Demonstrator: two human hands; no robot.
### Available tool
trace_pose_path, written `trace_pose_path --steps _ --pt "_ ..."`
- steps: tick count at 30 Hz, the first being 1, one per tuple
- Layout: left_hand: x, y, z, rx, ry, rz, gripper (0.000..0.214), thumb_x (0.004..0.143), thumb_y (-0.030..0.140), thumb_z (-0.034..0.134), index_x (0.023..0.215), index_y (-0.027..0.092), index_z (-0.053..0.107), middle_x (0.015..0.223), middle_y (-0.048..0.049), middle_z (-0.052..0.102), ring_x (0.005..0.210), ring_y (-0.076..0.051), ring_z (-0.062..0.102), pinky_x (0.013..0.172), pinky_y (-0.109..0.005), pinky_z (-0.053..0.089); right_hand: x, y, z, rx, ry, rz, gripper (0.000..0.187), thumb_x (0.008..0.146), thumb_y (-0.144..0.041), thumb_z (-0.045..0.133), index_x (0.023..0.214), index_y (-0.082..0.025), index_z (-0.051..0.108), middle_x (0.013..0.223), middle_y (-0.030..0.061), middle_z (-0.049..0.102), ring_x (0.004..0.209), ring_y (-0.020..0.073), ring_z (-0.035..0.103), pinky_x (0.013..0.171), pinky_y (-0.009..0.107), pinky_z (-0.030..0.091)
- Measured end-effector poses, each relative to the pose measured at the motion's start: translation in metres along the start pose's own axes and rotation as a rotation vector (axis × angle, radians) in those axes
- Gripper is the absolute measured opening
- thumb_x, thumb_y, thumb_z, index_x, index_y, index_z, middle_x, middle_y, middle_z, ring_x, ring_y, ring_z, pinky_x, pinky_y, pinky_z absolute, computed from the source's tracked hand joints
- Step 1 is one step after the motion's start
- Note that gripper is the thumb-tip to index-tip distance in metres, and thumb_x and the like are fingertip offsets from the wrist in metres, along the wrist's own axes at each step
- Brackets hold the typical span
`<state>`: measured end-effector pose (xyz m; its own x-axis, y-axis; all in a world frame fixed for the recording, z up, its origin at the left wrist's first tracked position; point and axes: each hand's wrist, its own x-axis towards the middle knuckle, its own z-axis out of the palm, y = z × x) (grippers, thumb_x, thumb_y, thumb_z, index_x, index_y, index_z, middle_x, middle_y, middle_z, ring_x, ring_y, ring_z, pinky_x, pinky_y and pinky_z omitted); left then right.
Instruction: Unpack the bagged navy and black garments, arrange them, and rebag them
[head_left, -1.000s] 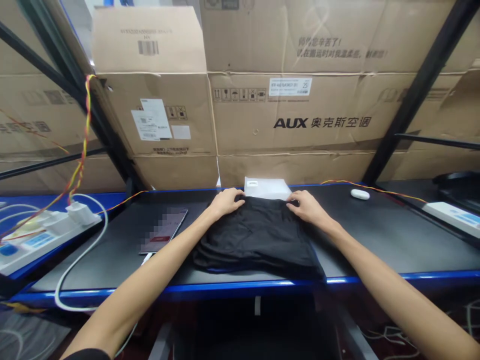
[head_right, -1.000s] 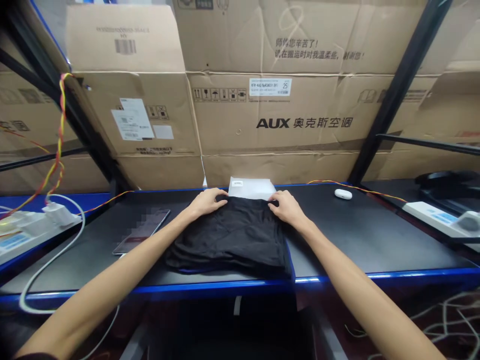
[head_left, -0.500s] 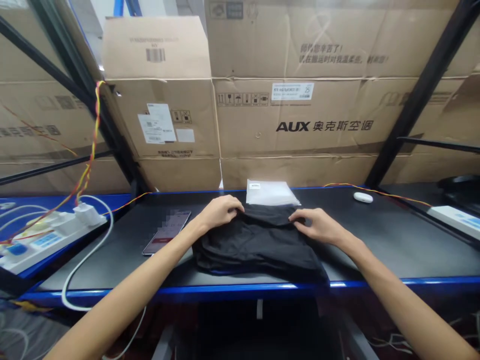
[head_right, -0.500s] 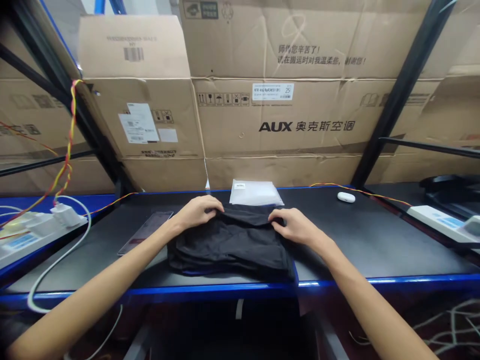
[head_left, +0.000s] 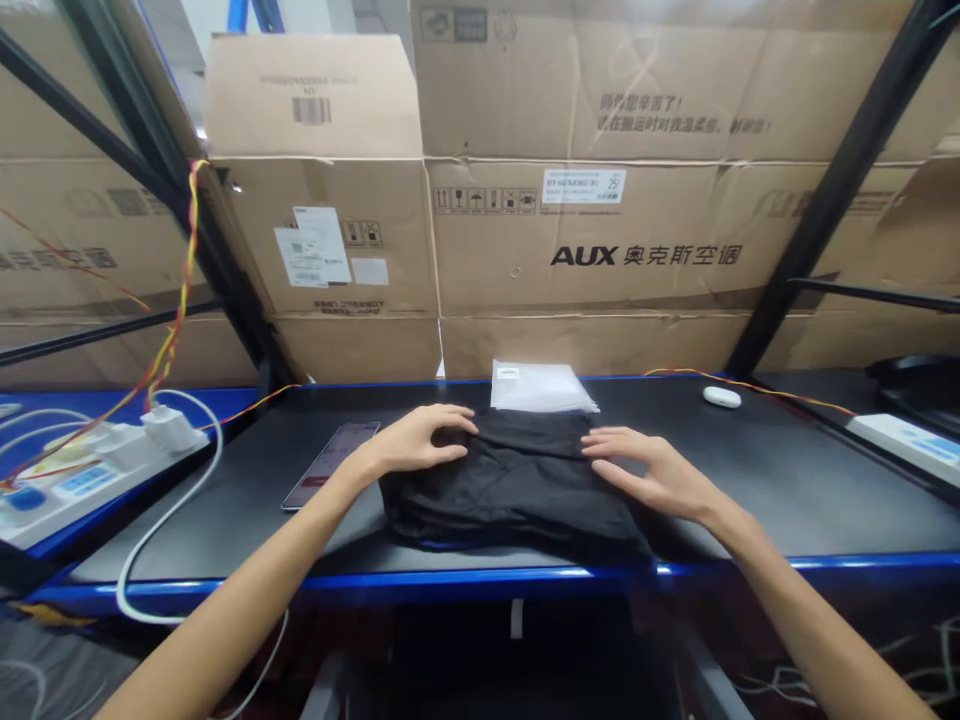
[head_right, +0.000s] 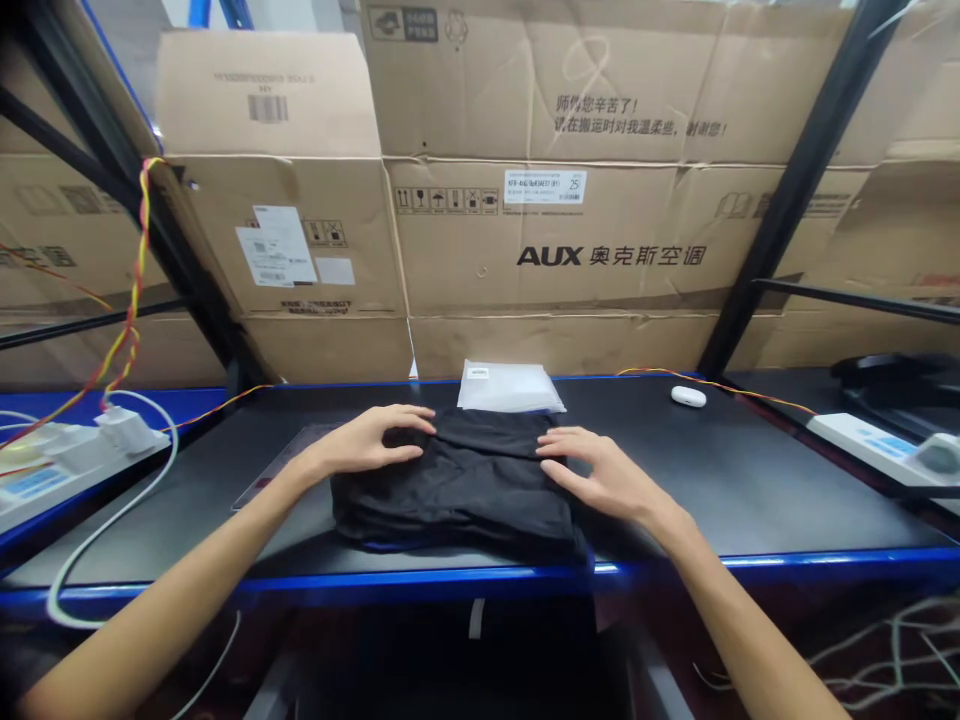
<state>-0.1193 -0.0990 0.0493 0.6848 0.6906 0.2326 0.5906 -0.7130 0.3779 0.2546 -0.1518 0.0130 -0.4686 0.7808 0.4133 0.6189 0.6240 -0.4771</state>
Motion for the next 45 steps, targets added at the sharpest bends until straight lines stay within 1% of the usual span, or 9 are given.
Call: trace_pose_path --steps 4,9,17,21,29,34,38,42,45 --pt "-0.022 0.007 -0.016 -0.210 -0.229 -0.035 0.030 0.078 0.046 0.076 0.096 0.022 0.074 0.114 -0.0032 0.070 0.110 -0.021 0.063 0.100 -0.029 0.045 -0.019 -0.026 -0.010 0.126 -0.158 0.013 0.028 0.088 -0.045 0.065 0.109 -0.028 0.074 0.119 0.0058 0.071 0.111 0.0266 0.065 0.099 0.042 0.051" --pt "-0.039 0.015 -0.028 -0.258 -0.415 -0.072 0.034 0.071 0.045 0.082 0.101 0.029 0.075 0.137 -0.0002 0.059 0.123 -0.024 0.056 0.105 -0.028 0.039 -0.033 -0.040 -0.011 0.120 -0.267 0.044 0.034 0.084 -0.047 0.070 0.113 -0.031 0.072 0.135 0.0057 0.063 0.123 0.0288 0.057 0.105 0.045 0.044" --pt "-0.021 0.018 -0.022 -0.210 -0.062 -0.258 0.035 0.088 0.050 0.057 0.094 0.019 0.073 0.091 -0.0011 0.073 0.087 -0.020 0.066 0.077 -0.025 0.048 -0.021 -0.022 -0.004 0.184 -0.012 0.294 0.036 0.088 -0.055 0.059 0.091 -0.022 0.074 0.094 0.0044 0.075 0.092 0.0268 0.066 0.085 0.037 0.050" --pt "-0.005 0.011 -0.009 -0.069 0.146 -0.255 0.031 0.090 0.045 0.053 0.095 0.021 0.073 0.096 -0.0005 0.074 0.088 -0.020 0.067 0.080 -0.026 0.047 -0.009 -0.005 0.005 0.187 0.112 0.343 0.038 0.085 -0.057 0.059 0.088 -0.021 0.068 0.080 0.0023 0.070 0.074 0.0207 0.061 0.070 0.032 0.048" --pt "0.004 -0.014 0.017 0.253 0.092 -0.316 0.023 0.090 0.039 0.055 0.097 0.026 0.072 0.096 -0.0020 0.074 0.089 -0.023 0.067 0.078 -0.030 0.047 -0.005 0.014 0.021 0.038 0.102 0.331 0.025 0.083 -0.047 0.061 0.093 -0.025 0.058 0.058 -0.0069 0.051 0.054 0.0155 0.050 0.056 0.029 0.042" --pt "-0.004 -0.021 0.008 0.391 0.177 -0.347 0.034 0.087 0.046 0.056 0.105 0.021 0.070 0.101 -0.0084 0.069 0.096 -0.026 0.064 0.086 -0.034 0.048 -0.002 0.014 0.013 -0.104 0.124 0.244 0.022 0.083 -0.046 0.063 0.090 -0.025 0.064 0.074 -0.0010 0.061 0.067 0.0186 0.057 0.065 0.033 0.048" --pt "-0.013 -0.009 -0.014 0.360 0.129 -0.609 0.063 0.080 0.067 0.055 0.114 0.016 0.066 0.113 -0.0148 0.068 0.105 -0.031 0.063 0.090 -0.037 0.047 0.013 -0.009 0.009 -0.144 0.183 0.113 0.018 0.088 -0.041 0.059 0.093 -0.025 0.066 0.096 0.0045 0.067 0.092 0.0231 0.062 0.085 0.039 0.050" --pt "-0.025 0.003 -0.031 0.292 -0.058 -0.831 0.071 0.074 0.085 0.042 0.077 0.019 0.068 0.082 -0.0105 0.071 0.078 -0.029 0.067 0.066 -0.033 0.046 0.037 -0.046 0.019 -0.065 -0.008 -0.043 0.026 0.092 -0.040 0.057 0.111 -0.026 0.066 0.116 0.0058 0.068 0.111 0.0237 0.061 0.099 0.039 0.047" --pt "-0.031 0.002 -0.032 0.250 -0.099 -0.795 0.064 0.073 0.083 0.046 0.060 0.021 0.058 0.066 -0.0047 0.064 0.061 -0.022 0.061 0.054 -0.028 0.038 0.055 -0.065 0.033 -0.054 -0.220 -0.087 0.047 0.093 -0.049 0.055 0.134 -0.026 0.058 0.141 0.0074 0.057 0.132 0.0258 0.050 0.112 0.042 0.039"
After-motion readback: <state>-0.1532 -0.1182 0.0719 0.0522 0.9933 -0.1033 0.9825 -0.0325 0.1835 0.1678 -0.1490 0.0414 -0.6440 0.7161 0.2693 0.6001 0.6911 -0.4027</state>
